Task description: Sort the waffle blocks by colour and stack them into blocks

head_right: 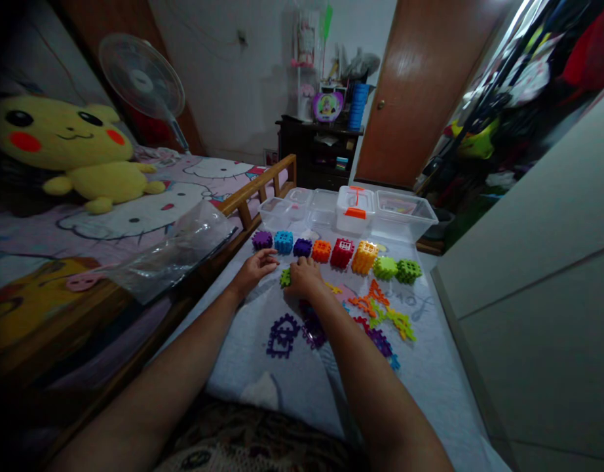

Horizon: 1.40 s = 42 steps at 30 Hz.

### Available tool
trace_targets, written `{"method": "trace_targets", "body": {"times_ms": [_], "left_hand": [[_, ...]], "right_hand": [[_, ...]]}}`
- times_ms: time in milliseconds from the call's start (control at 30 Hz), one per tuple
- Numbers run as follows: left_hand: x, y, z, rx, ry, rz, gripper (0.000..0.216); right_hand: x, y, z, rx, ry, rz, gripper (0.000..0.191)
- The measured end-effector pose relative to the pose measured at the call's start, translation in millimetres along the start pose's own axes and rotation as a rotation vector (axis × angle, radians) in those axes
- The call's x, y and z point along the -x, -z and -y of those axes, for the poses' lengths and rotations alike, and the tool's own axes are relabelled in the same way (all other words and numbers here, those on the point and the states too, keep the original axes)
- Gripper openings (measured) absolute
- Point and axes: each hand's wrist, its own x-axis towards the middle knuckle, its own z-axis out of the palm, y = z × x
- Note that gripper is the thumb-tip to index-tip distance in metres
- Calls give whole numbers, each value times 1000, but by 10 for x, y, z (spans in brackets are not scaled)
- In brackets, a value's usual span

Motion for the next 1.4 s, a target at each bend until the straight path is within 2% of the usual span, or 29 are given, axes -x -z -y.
{"method": "trace_targets", "body": {"times_ms": [100,400,500,600,700,833,967,1067,1200,1400], "left_hand": [[9,-33,-5,-51,-11,-7,51],[14,-60,-31,-133,-33,-36,42],[16,-63,-41,-125,-22,-43,41],[17,-61,-42,-123,-15,-46,43],[17,-57,-32,-132,-12,-41,43],[24,-65,-38,-157,-11,-41,44],[32,-75,-65,-167,5,-50,45],[31,-68,-65,-178,18,-47,47],[27,-57,-48,-185,19,-45,48],[37,-70,-65,-198,22,-45,48]], "right_hand": [[-42,15,42,37,-18,34,50],[-16,106,102,67,-45,25,49],[85,198,73,54,-9,-39,44],[322,382,-58,6,36,-138,43],[661,601,-385,-36,55,-205,45],[1061,777,-1169,-5,-57,-293,49],[1205,750,-2057,34,-274,-277,49],[1171,655,-2516,44,-385,-226,51],[1084,558,-2788,65,-454,-150,54],[1014,578,-2933,68,-471,-70,58]]}}
